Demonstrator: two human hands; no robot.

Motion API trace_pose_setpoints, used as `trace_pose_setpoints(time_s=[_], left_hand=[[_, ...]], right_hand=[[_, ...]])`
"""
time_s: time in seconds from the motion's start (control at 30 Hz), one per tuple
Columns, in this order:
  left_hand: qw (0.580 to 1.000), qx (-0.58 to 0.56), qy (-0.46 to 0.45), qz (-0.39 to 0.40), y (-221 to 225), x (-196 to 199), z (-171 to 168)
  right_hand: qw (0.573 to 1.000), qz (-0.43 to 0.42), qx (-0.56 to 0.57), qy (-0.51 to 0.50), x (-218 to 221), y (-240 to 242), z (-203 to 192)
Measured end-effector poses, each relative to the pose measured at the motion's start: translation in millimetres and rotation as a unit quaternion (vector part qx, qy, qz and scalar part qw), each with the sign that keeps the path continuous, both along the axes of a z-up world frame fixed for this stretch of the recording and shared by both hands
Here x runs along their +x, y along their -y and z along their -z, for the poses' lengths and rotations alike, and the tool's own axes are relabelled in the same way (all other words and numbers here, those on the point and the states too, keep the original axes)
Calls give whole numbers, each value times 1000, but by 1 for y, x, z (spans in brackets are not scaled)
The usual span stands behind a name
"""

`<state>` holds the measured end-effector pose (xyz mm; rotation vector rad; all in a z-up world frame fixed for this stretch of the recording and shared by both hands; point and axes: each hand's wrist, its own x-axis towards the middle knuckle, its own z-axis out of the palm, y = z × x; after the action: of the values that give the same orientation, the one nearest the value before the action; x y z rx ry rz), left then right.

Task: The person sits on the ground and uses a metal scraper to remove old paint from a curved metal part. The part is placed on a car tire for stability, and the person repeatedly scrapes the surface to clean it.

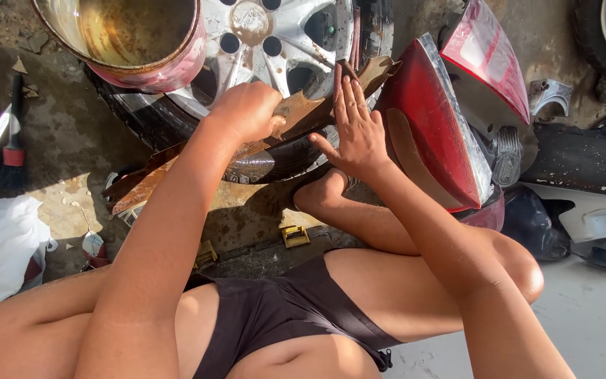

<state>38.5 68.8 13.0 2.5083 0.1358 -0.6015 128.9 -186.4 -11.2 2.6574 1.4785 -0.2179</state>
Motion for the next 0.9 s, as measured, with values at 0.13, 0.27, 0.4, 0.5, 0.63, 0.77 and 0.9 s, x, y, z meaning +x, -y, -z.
trace_pose_setpoints(time_s=[0.13, 0.27, 0.4, 0.5, 0.63, 0.77, 0.9], left_hand=[[1000, -12, -3, 3, 1, -2, 5], [999, 13, 34, 9, 0, -1, 6], [999, 7, 34, 2, 3, -5, 8], [999, 21, 44, 3, 5, -3, 6], [1000, 18, 16, 12, 6, -6, 5], [998, 30, 53, 12, 8, -6, 10], [997, 24, 64, 18, 6, -4, 10]], right_hand=[[989, -9, 7, 145, 23, -9, -14], [997, 1, 6, 76, 16, -9, -8], [995, 15, 33, 98, 18, -12, -16], [999, 26, 38, 16, 1, -7, -2], [994, 31, 43, 99, 7, -9, -4], [995, 75, -44, 52, 7, -9, 1], [995, 56, -42, 73, 2, -10, 0]])
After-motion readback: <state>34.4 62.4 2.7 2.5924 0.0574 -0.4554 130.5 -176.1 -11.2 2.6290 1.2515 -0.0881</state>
